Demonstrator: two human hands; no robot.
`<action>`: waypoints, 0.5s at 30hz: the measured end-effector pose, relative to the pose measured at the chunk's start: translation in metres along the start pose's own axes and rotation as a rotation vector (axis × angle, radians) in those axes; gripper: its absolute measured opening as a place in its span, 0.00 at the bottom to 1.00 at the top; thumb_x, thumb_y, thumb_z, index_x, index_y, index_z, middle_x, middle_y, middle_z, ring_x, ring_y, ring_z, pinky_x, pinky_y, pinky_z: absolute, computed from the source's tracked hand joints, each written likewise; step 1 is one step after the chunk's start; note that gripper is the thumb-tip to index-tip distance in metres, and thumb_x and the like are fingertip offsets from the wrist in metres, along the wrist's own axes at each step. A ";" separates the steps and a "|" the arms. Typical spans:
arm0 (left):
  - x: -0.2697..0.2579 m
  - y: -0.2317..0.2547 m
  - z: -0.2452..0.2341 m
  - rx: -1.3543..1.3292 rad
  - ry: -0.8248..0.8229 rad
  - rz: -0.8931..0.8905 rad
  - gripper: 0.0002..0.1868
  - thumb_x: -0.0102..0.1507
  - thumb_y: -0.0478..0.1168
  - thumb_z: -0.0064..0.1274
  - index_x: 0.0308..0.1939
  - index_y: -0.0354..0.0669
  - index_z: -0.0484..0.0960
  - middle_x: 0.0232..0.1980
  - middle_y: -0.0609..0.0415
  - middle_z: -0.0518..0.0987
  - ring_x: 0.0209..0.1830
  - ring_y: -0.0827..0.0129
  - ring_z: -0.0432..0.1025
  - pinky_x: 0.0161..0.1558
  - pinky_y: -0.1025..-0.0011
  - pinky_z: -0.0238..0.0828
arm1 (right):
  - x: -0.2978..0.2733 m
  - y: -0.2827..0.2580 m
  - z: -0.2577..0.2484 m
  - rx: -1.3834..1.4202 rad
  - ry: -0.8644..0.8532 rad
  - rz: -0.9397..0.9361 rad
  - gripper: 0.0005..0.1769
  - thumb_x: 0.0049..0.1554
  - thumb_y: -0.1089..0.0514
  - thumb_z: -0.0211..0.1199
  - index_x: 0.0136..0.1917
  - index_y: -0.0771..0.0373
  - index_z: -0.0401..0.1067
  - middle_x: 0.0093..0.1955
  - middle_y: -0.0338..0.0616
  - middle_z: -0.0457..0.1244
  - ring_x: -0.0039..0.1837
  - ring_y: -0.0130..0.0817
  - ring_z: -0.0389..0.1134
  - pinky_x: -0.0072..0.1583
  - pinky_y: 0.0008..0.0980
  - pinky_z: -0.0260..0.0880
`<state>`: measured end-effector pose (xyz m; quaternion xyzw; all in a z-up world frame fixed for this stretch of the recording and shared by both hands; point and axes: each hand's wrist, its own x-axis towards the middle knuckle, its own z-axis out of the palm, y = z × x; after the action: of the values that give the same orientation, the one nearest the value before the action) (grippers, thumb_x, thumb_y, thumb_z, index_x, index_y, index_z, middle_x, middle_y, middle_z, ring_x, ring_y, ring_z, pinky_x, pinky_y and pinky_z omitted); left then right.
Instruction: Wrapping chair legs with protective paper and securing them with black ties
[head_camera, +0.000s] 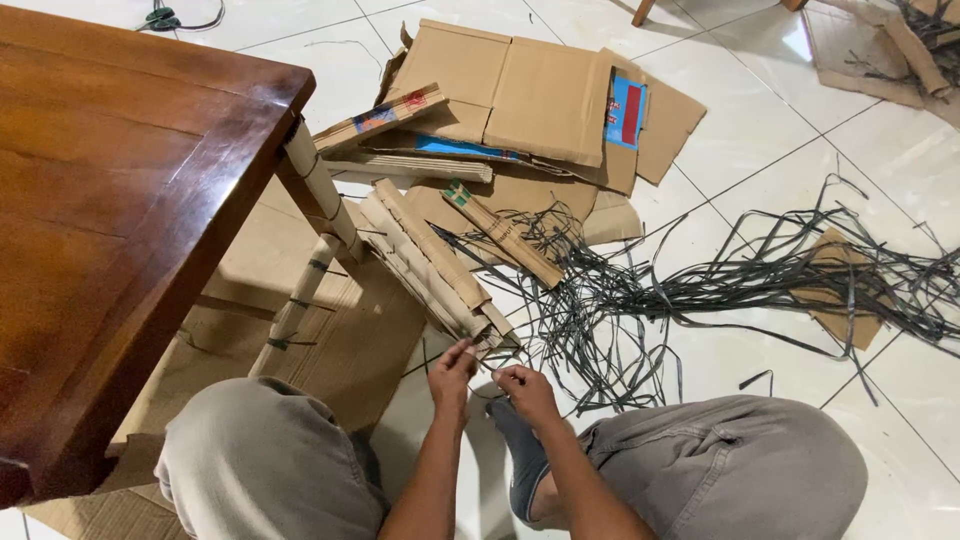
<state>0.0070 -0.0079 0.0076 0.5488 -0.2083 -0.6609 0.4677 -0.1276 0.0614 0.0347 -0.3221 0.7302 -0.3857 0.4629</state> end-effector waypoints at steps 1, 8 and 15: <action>0.010 -0.006 -0.003 0.000 0.000 0.000 0.20 0.60 0.38 0.67 0.54 0.37 0.86 0.41 0.49 0.84 0.35 0.72 0.75 0.39 0.76 0.74 | 0.002 0.001 0.000 0.000 0.000 0.000 0.15 0.51 0.45 0.74 0.46 0.56 0.85 0.34 0.44 0.70 0.40 0.32 0.67 0.46 0.32 0.66; 0.032 -0.017 -0.017 -0.203 0.232 -0.018 0.10 0.59 0.39 0.68 0.41 0.46 0.84 0.33 0.56 0.81 0.31 0.72 0.75 0.36 0.76 0.76 | 0.013 0.011 -0.008 -0.148 0.163 0.122 0.16 0.50 0.37 0.70 0.45 0.46 0.85 0.32 0.37 0.71 0.43 0.35 0.71 0.50 0.34 0.69; 0.013 -0.004 -0.017 -0.118 0.178 0.040 0.09 0.60 0.41 0.70 0.37 0.45 0.84 0.31 0.56 0.80 0.29 0.75 0.73 0.32 0.78 0.71 | 0.025 0.026 -0.003 -0.332 0.578 0.141 0.13 0.59 0.45 0.62 0.58 0.41 0.76 0.63 0.39 0.64 0.59 0.46 0.71 0.62 0.50 0.69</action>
<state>0.0222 -0.0130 -0.0076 0.5725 -0.1374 -0.6111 0.5291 -0.1427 0.0541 0.0027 -0.2192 0.9044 -0.3041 0.2037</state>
